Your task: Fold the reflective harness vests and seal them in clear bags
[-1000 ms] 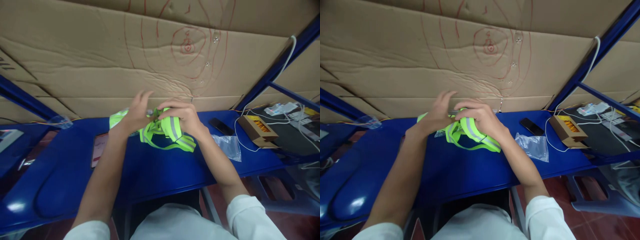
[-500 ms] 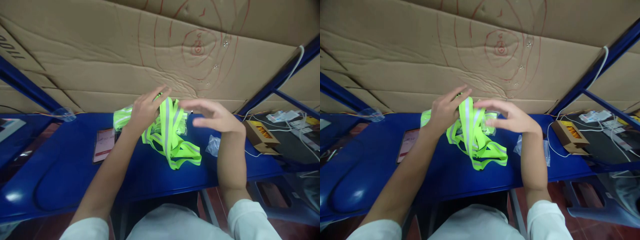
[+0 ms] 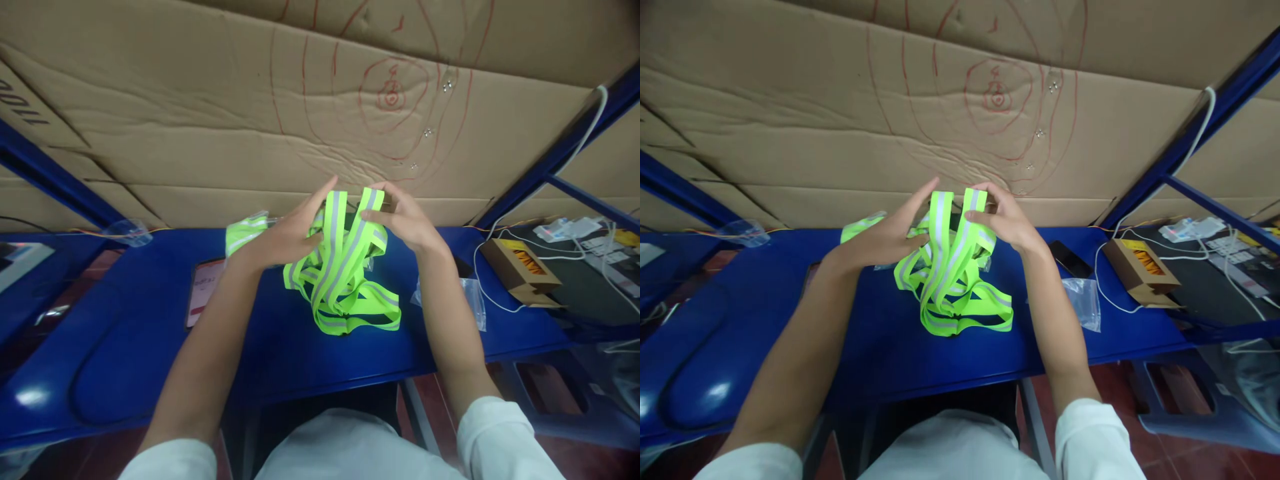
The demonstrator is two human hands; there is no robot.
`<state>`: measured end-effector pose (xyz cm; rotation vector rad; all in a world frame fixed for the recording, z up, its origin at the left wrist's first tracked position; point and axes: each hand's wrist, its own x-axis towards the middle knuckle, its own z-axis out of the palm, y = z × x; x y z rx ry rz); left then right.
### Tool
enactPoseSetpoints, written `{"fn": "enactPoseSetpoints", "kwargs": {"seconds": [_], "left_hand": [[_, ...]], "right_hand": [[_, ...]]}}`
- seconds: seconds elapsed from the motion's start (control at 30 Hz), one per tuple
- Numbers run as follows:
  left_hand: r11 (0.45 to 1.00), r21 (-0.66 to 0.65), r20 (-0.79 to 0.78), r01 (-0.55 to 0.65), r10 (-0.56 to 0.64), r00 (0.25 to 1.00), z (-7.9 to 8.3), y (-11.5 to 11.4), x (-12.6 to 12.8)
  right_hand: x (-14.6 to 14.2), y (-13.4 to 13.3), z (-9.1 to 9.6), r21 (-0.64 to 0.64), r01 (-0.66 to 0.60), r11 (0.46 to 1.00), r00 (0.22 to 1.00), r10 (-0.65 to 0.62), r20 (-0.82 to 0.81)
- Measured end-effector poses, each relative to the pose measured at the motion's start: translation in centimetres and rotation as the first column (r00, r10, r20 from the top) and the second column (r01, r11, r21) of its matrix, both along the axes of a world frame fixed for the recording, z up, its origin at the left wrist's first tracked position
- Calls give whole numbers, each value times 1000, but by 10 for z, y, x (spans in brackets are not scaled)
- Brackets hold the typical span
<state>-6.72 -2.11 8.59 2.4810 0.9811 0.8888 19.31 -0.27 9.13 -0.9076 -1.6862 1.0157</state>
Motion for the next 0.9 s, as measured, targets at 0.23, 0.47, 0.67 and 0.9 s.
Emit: {"fn": "enactPoseSetpoints", "kwargs": {"seconds": [0.23, 0.47, 0.67, 0.9], "left_hand": [[980, 105, 77, -166, 158, 984, -1, -5, 18], [978, -184, 159, -101, 131, 979, 0, 9, 3], [950, -224, 186, -220, 263, 947, -15, 22, 4], [923, -375, 405, -80, 241, 882, -10, 15, 8]], "right_hand": [[-7, 1, -4, 31, -110, 993, 994, 110, 10], [15, 23, -19, -53, -174, 983, 976, 179, 127], [15, 30, -27, 284, 123, 951, 920, -216, 327], [-31, -6, -27, 373, -190, 908, 762, -103, 639]]}}
